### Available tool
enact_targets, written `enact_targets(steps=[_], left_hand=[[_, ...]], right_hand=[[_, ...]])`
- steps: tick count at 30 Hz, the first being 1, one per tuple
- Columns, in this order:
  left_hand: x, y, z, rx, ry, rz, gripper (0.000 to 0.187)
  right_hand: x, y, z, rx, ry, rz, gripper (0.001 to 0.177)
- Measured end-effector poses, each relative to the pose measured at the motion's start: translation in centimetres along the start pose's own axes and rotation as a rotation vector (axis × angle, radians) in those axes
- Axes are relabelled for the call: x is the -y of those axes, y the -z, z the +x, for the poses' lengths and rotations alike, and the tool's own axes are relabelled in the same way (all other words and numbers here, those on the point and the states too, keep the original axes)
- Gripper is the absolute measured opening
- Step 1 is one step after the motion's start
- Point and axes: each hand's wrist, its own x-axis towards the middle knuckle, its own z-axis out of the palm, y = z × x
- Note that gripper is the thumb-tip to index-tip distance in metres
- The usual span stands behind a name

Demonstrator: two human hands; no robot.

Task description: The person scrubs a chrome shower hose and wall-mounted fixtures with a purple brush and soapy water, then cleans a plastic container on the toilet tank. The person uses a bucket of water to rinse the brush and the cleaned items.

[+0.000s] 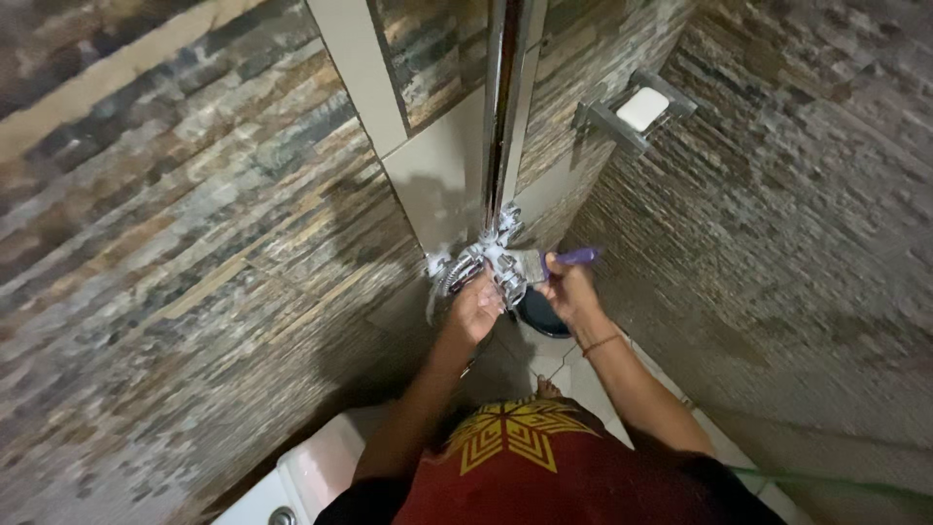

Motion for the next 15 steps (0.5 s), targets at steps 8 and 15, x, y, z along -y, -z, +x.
enact_targets(steps=[8,15], left_hand=[[0.0,-0.8,-0.1,-0.114,-0.058,0.085,0.01],[-0.1,-3.0,-0.2,-0.25,-0.025,0.198,0.019]], right_hand=[[0.9,-0.8,0.1,-0.054,-0.04,-0.013,0.009],[-1.3,-1.0,0.9,0.048,-0.068,-0.071,0.013]])
